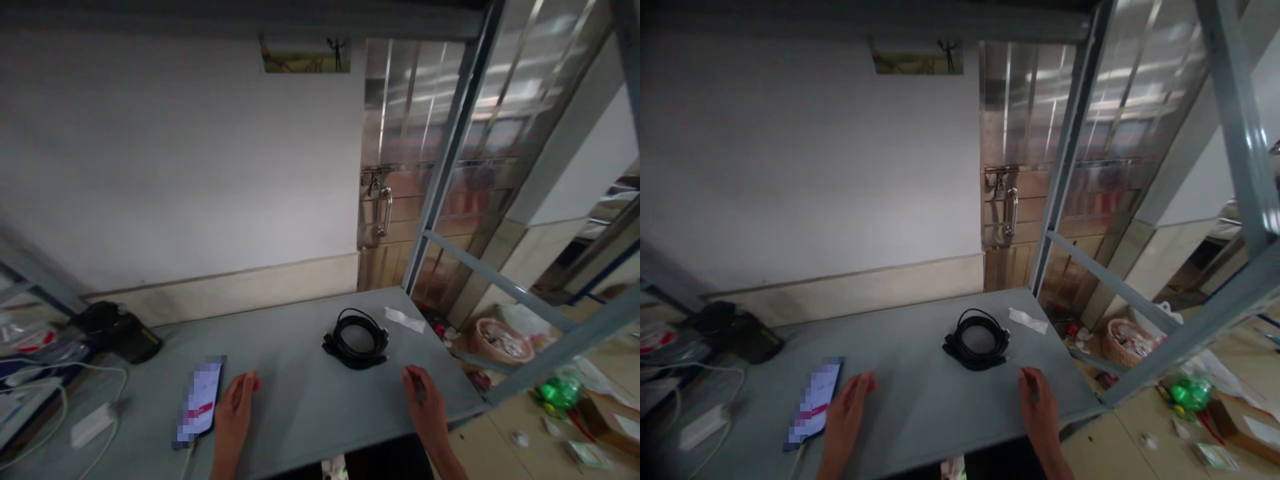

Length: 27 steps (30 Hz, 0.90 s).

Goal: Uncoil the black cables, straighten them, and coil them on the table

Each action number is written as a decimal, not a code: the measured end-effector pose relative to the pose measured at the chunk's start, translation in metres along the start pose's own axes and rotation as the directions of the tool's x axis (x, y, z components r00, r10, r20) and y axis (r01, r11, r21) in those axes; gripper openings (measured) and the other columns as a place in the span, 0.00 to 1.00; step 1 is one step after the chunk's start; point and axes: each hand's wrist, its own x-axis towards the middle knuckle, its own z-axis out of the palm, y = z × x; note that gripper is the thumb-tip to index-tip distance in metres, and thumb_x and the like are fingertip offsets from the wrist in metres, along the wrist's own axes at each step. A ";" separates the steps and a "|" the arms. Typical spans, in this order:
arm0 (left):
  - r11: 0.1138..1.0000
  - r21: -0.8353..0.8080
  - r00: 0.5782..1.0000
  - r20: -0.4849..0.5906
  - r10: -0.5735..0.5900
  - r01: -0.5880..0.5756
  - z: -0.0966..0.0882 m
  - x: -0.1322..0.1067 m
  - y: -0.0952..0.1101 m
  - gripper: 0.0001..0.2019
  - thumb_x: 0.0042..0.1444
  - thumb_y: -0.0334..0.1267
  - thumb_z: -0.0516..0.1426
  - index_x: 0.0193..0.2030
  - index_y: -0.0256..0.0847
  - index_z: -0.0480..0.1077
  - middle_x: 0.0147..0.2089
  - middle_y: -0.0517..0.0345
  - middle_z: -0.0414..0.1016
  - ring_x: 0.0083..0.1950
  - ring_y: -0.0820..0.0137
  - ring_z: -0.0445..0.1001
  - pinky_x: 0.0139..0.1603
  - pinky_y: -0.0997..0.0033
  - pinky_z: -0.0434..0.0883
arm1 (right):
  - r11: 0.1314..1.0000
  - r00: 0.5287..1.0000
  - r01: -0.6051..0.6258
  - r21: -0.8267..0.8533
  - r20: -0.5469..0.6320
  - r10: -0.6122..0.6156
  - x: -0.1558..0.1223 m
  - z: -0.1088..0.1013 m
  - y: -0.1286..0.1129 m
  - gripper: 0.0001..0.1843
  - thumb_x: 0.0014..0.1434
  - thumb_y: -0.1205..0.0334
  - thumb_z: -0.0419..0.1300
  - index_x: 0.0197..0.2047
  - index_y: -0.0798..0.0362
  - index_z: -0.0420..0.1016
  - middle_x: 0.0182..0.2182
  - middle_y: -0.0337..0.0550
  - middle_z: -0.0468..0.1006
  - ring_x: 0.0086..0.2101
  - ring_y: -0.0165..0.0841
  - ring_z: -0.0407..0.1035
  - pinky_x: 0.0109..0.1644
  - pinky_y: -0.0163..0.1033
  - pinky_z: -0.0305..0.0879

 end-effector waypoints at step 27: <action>0.998 -0.066 1.000 0.018 0.013 -0.012 0.003 -0.001 -0.009 0.36 0.59 0.80 0.58 0.41 0.45 0.81 0.36 0.50 0.87 0.43 0.50 0.87 0.50 0.53 0.80 | 0.834 0.693 0.485 -0.263 0.697 -0.184 0.086 0.097 -0.067 0.24 0.70 0.38 0.69 0.50 0.52 0.84 0.48 0.56 0.89 0.51 0.54 0.84 0.59 0.50 0.75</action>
